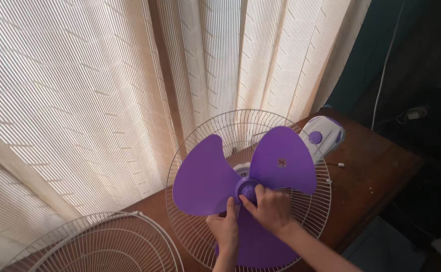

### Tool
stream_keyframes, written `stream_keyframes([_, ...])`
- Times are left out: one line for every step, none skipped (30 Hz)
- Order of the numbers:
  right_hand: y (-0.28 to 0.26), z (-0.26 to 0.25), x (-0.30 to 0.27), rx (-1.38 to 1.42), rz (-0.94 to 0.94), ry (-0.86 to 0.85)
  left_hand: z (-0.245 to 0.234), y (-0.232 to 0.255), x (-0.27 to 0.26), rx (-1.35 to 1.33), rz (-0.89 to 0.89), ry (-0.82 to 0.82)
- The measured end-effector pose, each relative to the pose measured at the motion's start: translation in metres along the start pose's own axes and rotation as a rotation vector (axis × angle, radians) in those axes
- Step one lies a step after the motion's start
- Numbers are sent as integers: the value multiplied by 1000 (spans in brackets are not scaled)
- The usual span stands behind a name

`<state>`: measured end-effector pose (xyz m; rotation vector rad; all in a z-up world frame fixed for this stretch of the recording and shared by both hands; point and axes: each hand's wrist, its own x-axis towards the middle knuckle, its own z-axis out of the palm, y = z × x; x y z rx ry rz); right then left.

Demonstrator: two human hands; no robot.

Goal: The person disassembles a purple table fan by removing the front grille, unscrewing the blade hub, detaching the fan blades, and separating the rear grille and motor housing. The components are placed on a wooden table.

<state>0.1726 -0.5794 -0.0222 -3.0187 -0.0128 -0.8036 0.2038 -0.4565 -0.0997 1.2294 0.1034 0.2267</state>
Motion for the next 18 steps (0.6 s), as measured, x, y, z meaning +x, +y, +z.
stream_keyframes([5,0,2,36,-51,6,0,2,-2,22,-55,13])
stream_keyframes([10,-1,4,71,-102,13,1,4,-4,45,-111,26])
stream_keyframes([14,-2,6,84,-133,0,2,6,-4,23,-130,33])
stream_keyframes([17,-2,9,97,-164,-12,3,8,-4,0,-148,41])
stream_keyframes([21,-3,11,110,-193,-26,4,9,-5,-21,-169,47])
stream_keyframes([24,-3,14,111,-237,-4,5,10,-5,0,-191,50])
stream_keyframes([26,-2,15,113,-278,15,5,9,-6,23,-216,51])
stream_keyframes([29,-1,16,116,-319,35,4,9,-8,47,-241,53])
stream_keyframes([32,0,17,103,-342,14,3,7,-10,16,-193,54])
stream_keyframes([35,1,18,90,-366,-8,3,6,-10,-15,-146,53])
stream_keyframes([38,2,21,77,-392,-25,4,5,-9,-47,-92,53])
stream_keyframes([41,3,24,50,-433,-22,4,4,-10,-42,-109,64])
stream_keyframes([43,3,26,22,-476,-20,5,2,-10,-39,-125,76])
stream_keyframes([46,2,30,-6,-519,-18,6,1,-10,-35,-141,89])
stream_keyframes([49,1,34,-33,-565,-48,7,0,-10,-27,-139,93])
stream_keyframes([51,-1,39,-60,-611,-77,8,-2,-9,-20,-137,97])
stream_keyframes([54,-4,43,-86,-659,-111,9,-4,-10,-13,-139,103])
stream_keyframes([55,-6,46,-93,-682,-114,10,-6,-11,7,-146,79])
